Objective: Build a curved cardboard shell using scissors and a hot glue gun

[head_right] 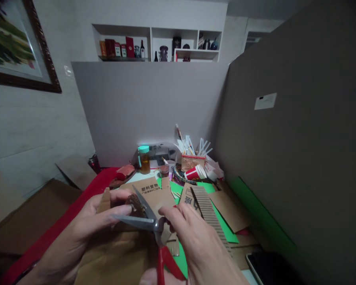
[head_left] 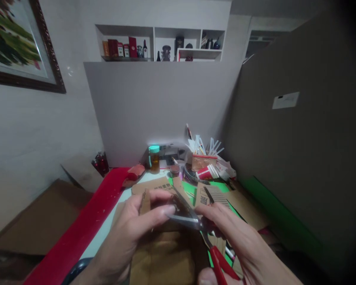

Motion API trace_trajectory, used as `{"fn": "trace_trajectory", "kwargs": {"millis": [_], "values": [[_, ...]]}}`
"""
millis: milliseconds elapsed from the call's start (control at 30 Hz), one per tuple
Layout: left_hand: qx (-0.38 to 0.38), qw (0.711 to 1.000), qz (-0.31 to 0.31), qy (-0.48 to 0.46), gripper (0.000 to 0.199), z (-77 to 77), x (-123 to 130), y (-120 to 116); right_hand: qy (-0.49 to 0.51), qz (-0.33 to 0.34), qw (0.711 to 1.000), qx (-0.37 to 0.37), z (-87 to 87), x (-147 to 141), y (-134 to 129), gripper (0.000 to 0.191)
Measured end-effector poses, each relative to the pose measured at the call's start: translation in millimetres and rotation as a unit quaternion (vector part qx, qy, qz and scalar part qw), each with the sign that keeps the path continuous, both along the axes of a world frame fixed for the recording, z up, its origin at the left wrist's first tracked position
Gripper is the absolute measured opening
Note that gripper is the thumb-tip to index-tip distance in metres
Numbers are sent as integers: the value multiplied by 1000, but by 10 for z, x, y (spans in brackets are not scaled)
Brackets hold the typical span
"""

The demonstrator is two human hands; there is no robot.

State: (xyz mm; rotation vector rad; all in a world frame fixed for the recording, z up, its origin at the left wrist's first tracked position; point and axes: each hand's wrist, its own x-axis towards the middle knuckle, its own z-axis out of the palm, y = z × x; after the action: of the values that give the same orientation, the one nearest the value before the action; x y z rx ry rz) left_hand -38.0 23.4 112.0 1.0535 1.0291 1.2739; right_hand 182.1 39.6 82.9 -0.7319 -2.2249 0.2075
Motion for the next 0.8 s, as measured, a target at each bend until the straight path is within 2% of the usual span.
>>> {"fn": "trace_trajectory", "kwargs": {"millis": [200,333,533,733,800], "values": [[-1,1000,20,-13,20,17,54,-32,-7,18,1000,21,66,-35,17,42],[8,999,42,-7,27,-13,63,-28,9,18,999,35,44,-63,27,43],[30,999,14,-11,14,-81,25,25,-31,40,998,-29,-38,-43,100,55],[42,997,15,-67,9,-62,60,19,-17,64,996,-64,-44,-44,127,42],[36,996,14,-84,9,-52,76,9,-18,66,996,-61,-50,-42,126,43]]}}
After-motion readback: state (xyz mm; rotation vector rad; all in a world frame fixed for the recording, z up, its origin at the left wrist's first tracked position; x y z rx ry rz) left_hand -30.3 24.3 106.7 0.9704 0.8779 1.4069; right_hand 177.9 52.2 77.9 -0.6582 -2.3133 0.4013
